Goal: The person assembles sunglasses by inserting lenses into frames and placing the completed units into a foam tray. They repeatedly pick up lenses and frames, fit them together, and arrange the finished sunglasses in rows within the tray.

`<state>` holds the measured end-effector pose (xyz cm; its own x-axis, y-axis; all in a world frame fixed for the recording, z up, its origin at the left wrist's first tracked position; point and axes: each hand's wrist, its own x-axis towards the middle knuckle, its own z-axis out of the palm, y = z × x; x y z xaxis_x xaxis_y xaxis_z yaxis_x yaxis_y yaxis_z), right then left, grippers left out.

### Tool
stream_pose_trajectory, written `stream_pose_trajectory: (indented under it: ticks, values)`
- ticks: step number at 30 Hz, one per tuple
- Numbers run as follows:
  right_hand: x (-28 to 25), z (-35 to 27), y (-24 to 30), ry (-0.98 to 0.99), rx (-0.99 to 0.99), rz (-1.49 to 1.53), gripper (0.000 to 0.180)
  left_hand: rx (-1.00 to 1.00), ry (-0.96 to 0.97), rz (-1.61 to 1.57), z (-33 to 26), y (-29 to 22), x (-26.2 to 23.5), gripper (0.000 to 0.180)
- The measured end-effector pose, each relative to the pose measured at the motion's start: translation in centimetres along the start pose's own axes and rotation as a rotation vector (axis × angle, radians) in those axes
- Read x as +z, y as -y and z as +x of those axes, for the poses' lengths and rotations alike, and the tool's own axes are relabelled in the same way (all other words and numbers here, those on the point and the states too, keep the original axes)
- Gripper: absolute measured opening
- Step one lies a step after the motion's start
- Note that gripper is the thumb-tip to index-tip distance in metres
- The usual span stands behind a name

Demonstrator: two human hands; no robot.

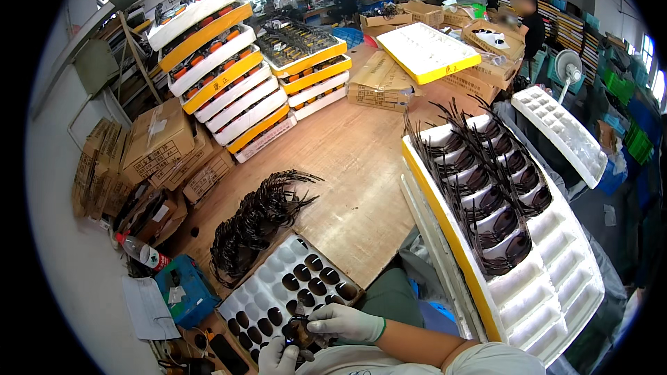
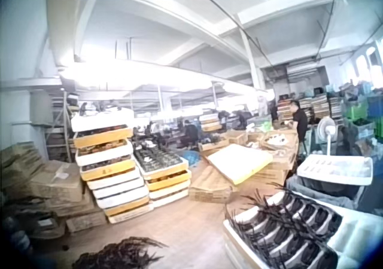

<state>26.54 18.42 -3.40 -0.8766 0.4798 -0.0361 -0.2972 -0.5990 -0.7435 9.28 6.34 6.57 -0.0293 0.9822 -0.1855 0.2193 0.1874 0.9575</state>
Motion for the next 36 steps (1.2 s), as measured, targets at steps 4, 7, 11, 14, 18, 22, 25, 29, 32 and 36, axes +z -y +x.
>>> stream_pose_trajectory:
  ticks: [4, 7, 11, 14, 18, 22, 25, 29, 32, 36]
  values:
    - [0.1, 0.3, -0.1, -0.018, 0.076, 0.015, 0.033, 0.072, 0.019, 0.178, 0.5, -0.8, -1.0, 0.031]
    - [0.6, 0.8, -0.3, -0.1, 0.12, -0.032, 0.032, 0.111, 0.026, 0.21, 1.1, -2.1, -1.7, 0.029]
    - [3.6, 1.5, 0.6, -0.268, 0.074, -0.12, 0.032, 0.067, 0.03, 0.027, 1.6, -2.1, -3.2, 0.025]
    - [4.6, 1.9, 2.4, -0.181, -0.024, -0.534, 0.035, 0.023, 0.089, -0.098, 1.5, -2.2, -5.0, 0.021]
    - [7.1, 3.7, 4.6, -0.044, -0.094, -0.818, 0.033, -0.103, 0.103, -0.169, 0.2, -0.7, -7.8, 0.024]
    - [9.0, 5.4, 4.8, 0.037, 0.033, -0.971, 0.036, 0.085, -0.013, 0.077, -1.3, -0.5, -9.6, 0.03]
    - [8.8, 5.8, 3.4, 0.003, 0.09, -0.934, 0.038, 0.087, 0.026, 0.189, -1.1, -2.2, -10.4, 0.033]
    - [7.2, 5.7, 1.7, -0.081, 0.007, -0.753, 0.035, 0.161, -0.065, 0.41, 0.2, -3.1, -8.8, 0.028]
    - [6.0, 5.0, 2.9, -0.139, -0.004, -0.617, 0.027, 0.2, -0.123, 0.447, 2.1, -0.7, -7.0, 0.033]
    - [3.8, 3.6, 3.0, -0.262, 0.084, -0.532, 0.026, 0.115, -0.027, 0.362, 4.5, -1.2, -5.4, 0.033]
